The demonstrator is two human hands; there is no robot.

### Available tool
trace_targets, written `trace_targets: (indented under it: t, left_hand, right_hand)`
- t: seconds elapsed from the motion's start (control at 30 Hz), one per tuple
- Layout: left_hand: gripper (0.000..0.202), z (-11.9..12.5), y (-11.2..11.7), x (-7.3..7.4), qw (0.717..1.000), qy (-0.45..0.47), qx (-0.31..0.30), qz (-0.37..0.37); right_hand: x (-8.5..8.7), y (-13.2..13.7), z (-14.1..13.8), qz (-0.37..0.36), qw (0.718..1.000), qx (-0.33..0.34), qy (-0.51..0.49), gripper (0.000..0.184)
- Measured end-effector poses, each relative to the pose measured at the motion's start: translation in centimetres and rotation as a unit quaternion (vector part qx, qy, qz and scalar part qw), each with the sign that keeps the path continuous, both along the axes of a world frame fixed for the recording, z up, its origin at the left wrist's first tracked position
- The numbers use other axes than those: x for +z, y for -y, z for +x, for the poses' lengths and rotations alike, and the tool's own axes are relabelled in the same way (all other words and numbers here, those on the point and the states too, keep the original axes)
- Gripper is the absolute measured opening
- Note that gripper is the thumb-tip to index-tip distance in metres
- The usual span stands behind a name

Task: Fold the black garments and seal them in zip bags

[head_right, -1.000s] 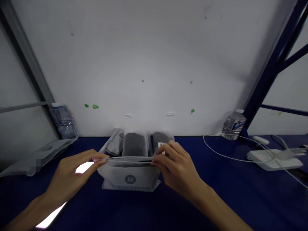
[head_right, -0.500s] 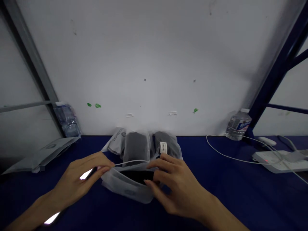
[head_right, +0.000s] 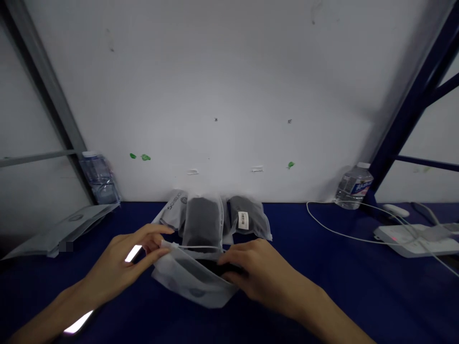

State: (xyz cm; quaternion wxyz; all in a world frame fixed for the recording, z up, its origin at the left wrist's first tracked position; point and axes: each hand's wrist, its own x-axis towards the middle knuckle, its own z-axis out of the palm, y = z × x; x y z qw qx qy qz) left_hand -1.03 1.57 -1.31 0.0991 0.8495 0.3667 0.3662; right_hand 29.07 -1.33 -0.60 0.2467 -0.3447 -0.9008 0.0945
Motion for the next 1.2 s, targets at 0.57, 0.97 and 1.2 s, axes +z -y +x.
trace_targets:
  t: [0.57, 0.97, 1.2]
  left_hand:
    - [0.016, -0.2, -0.6, 0.6, 0.990, -0.065, 0.027, -0.122]
    - [0.020, -0.4, -0.9, 0.3, 0.967, -0.124, 0.016, -0.222]
    - [0.022, -0.8, -0.7, 0.3, 0.965, -0.131, -0.003, -0.227]
  right_hand:
    - [-0.4, -0.9, 0.7, -0.151, 0.932, -0.077, -0.319, 0.015]
    - [-0.3, -1.7, 1.1, -0.092, 0.896, -0.163, -0.402, 0.020]
    - [0.2, -1.4, 0.9, 0.022, 0.867, -0.206, -0.453, 0.017]
